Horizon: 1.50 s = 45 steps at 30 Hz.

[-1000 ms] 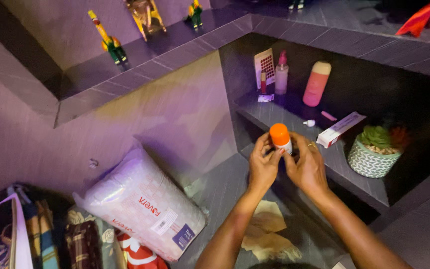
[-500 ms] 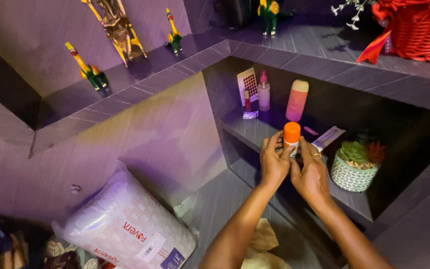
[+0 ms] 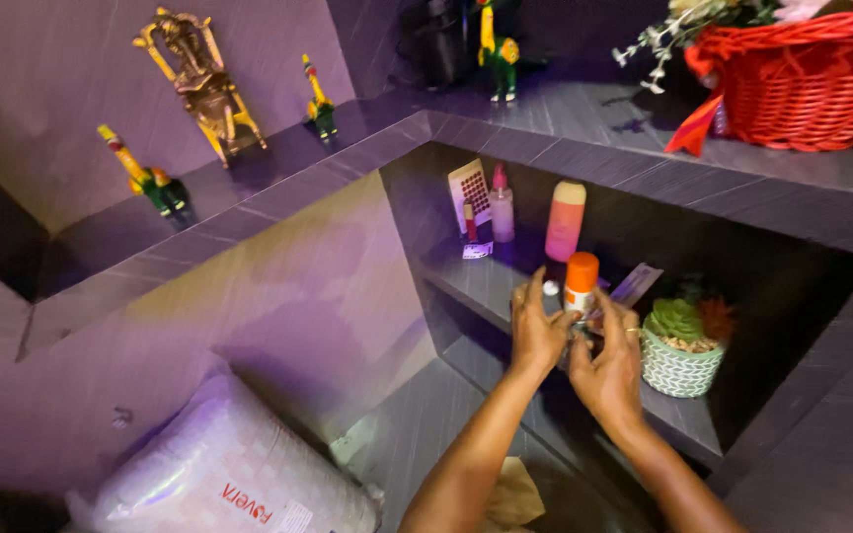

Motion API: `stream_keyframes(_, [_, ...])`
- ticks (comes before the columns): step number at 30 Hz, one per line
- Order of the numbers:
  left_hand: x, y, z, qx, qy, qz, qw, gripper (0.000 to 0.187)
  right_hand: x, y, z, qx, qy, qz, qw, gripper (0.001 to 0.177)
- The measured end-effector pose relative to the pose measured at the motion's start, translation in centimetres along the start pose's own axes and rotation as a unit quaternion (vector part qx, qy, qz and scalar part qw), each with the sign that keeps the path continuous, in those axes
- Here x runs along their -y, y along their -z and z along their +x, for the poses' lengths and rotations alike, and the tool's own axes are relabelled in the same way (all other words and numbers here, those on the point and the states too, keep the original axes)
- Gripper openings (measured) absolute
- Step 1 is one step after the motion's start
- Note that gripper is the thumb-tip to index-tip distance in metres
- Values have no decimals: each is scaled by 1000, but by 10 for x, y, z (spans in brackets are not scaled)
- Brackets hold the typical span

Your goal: The person wipes a dark grey shelf surface with a beige cloth. They pick up several small cosmetic bottles and a travel mug, wipe each item individually, and place them back on the shelf. The person then wipes the remaining shelf surface and the floor area below the shelf.

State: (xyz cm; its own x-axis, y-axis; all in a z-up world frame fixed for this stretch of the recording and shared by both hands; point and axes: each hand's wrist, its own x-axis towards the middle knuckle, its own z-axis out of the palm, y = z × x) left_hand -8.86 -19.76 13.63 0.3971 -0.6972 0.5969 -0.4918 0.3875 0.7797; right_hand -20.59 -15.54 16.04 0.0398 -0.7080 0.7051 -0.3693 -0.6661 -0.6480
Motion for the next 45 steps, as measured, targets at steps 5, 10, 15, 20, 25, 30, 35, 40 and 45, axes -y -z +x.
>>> stream_keyframes(5, [19, -8, 3, 77, 23, -5, 997, 57, -11, -6, 3, 12, -15, 24, 1000, 61])
stream_keyframes(10, [23, -14, 12, 124, -29, 195, 973, 34, -15, -7, 3, 13, -36, 28, 999, 58])
stream_keyframes(15, [43, -23, 20, 137, -94, 228, 959, 28, -14, -9, 5, 17, -75, 33, 996, 59])
stream_keyframes(20, [44, -17, 32, 159, -68, 232, 957, 23, -14, -15, 6, 30, -75, 55, 995, 61])
stream_keyframes(25, [47, -6, 32, 136, -76, 176, 972, 39, -19, -20, 8, 74, -97, 92, 988, 59])
stream_keyframes(30, [62, -8, 36, 130, 50, 31, 990, 57, -35, -24, 13, 126, -75, 155, 977, 55])
stream_keyframes(35, [86, -20, 45, 98, 114, -179, 972, 54, -44, -24, 13, 158, -134, 205, 957, 51])
stream_keyframes(40, [97, -26, 73, 17, 41, 25, 999, 46, -39, -17, 13, 216, -58, 115, 968, 52])
stream_keyframes(45, [123, -61, 113, 10, 22, 110, 994, 73, -36, -27, 16, 265, -102, 60, 957, 65])
